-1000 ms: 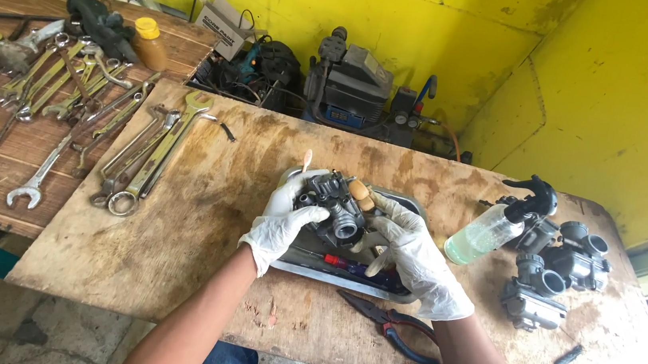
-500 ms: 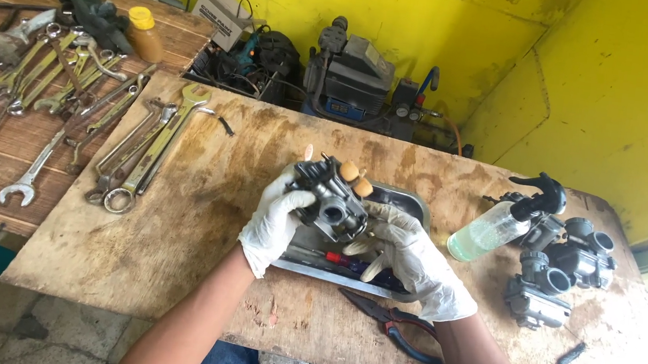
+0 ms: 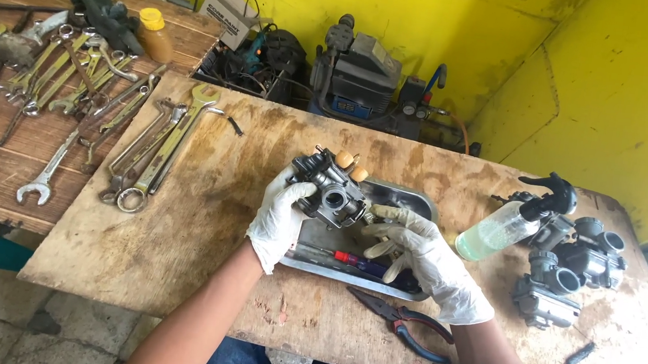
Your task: The person scrubs the interior of a carburetor with a toothbrush, then rotates and wipes the component with gloved hands. The person continues to scrub and wipe different sections of the carburetor throughout the clip.
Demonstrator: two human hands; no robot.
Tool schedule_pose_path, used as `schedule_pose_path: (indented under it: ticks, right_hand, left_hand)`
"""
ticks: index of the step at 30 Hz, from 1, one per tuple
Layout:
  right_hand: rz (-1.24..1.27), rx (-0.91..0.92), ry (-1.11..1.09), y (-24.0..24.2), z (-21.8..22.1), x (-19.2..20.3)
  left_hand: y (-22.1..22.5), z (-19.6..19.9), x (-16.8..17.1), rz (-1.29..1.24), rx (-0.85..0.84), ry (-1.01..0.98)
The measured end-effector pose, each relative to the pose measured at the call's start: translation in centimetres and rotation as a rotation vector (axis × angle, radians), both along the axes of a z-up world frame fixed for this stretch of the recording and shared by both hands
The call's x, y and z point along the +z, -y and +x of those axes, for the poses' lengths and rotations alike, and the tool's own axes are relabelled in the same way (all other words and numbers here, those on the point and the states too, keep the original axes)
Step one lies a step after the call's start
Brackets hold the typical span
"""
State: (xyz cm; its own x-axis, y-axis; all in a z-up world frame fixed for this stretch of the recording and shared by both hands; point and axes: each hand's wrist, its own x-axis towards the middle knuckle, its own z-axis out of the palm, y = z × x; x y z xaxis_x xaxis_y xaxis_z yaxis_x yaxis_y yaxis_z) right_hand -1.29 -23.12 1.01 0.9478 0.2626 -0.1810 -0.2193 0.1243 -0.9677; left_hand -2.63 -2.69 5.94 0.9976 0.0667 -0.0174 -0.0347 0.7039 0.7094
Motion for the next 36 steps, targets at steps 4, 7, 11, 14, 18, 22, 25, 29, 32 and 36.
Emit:
schedule_pose_path:
  ticks: [4, 7, 11, 14, 18, 22, 25, 29, 32, 36]
  right_hand:
    - [0.015, 0.004, 0.013, 0.3, -0.1, -0.5]
    - [0.010, 0.013, 0.022, 0.4, -0.1, -0.5]
    - [0.015, 0.018, 0.033, 0.7, 0.1, -0.4]
    - [-0.026, 0.007, 0.020, 0.4, -0.2, 0.2]
    - [-0.076, 0.017, 0.035, 0.5, -0.5, 0.4]
    - [-0.037, 0.013, 0.048, 0.3, -0.4, 0.2]
    - [-0.037, 0.015, 0.052, 0.2, -0.6, 0.3]
    - [-0.060, 0.019, 0.057, 0.3, -0.4, -0.4]
    - [-0.046, 0.019, 0.048, 0.2, -0.6, -0.1]
    - [-0.029, 0.025, 0.057, 0.5, -0.6, -0.4]
  left_hand:
    - [0.5, -0.5, 0.3, 0.001, -0.005, -0.015]
    - [0.5, -0.6, 0.2, 0.014, -0.008, -0.012]
    - [0.7, -0.7, 0.7, 0.018, -0.006, -0.015]
    - [0.8, -0.5, 0.3, 0.011, -0.003, -0.028]
    - [0.8, 0.1, -1.0, 0.016, -0.019, -0.044]
    - [0.6, 0.0, -0.4, 0.039, -0.019, -0.052]
    - [0.6, 0.4, -0.8, 0.012, -0.021, -0.059]
    - [0.3, 0.5, -1.2, -0.011, -0.009, -0.044]
    - [0.5, 0.5, -1.4, -0.023, -0.006, -0.043]
    - [0.7, 0.2, -0.6, 0.008, -0.020, -0.040]
